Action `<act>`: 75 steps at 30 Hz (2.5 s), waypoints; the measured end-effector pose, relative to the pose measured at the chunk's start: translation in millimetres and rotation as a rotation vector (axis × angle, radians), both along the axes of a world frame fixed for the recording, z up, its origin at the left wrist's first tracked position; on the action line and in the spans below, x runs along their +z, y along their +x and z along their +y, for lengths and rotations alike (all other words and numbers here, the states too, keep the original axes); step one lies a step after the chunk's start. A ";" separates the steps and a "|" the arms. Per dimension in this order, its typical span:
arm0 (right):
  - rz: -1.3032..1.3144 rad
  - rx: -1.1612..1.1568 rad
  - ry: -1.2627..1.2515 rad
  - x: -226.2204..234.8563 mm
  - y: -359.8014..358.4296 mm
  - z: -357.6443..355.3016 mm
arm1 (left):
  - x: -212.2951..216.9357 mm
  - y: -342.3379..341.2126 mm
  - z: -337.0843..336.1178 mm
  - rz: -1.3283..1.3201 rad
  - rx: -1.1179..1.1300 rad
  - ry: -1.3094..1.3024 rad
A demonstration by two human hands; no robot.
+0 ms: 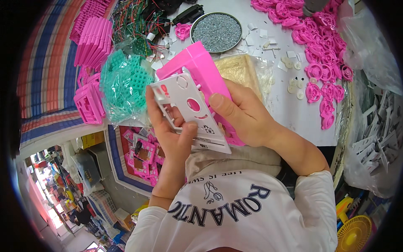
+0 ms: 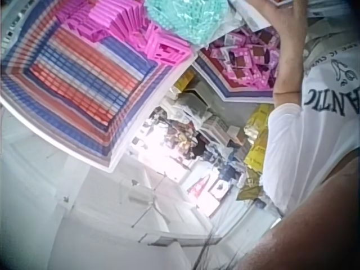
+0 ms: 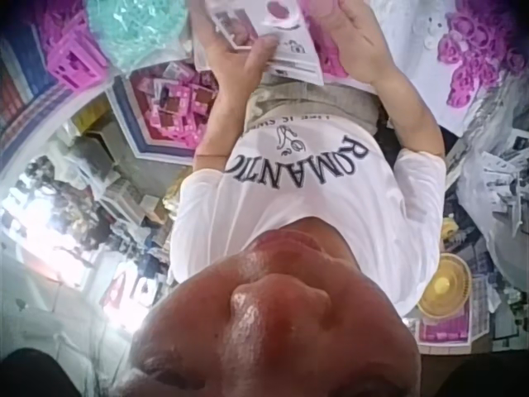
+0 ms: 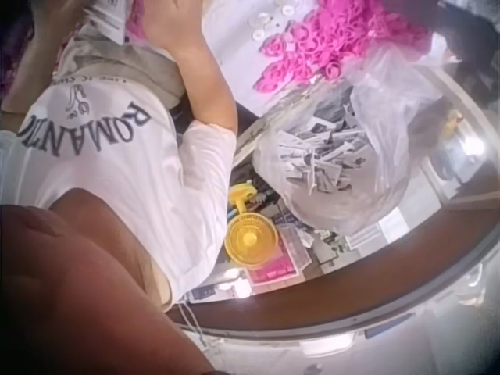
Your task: Assembling toy components and sealing them in pink plastic packaging using an electric screwdriver.
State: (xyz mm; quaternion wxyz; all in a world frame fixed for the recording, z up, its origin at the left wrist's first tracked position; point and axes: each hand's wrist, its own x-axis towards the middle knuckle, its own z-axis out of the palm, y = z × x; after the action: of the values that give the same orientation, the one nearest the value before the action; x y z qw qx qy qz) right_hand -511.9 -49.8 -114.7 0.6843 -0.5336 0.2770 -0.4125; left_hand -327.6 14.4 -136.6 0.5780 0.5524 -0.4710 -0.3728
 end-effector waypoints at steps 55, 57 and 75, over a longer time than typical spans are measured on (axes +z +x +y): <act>0.258 0.106 -0.270 7.1 -1.8 2.0 | 6.9 20.6 -27.5 -0.170 0.008 0.095; 0.335 0.026 -0.403 7.0 1.2 5.6 | 4.8 19.4 -26.6 -0.241 0.001 0.060; 0.219 -0.050 -0.564 -14.6 8.2 15.2 | -10.6 9.8 -12.2 -0.562 0.175 -0.058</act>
State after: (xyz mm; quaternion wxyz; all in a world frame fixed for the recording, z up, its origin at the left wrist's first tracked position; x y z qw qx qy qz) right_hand -503.8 -34.6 -129.3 0.4649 -0.7368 0.2370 -0.4299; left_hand -317.9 2.2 -147.2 0.4704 0.6557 -0.5737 -0.1404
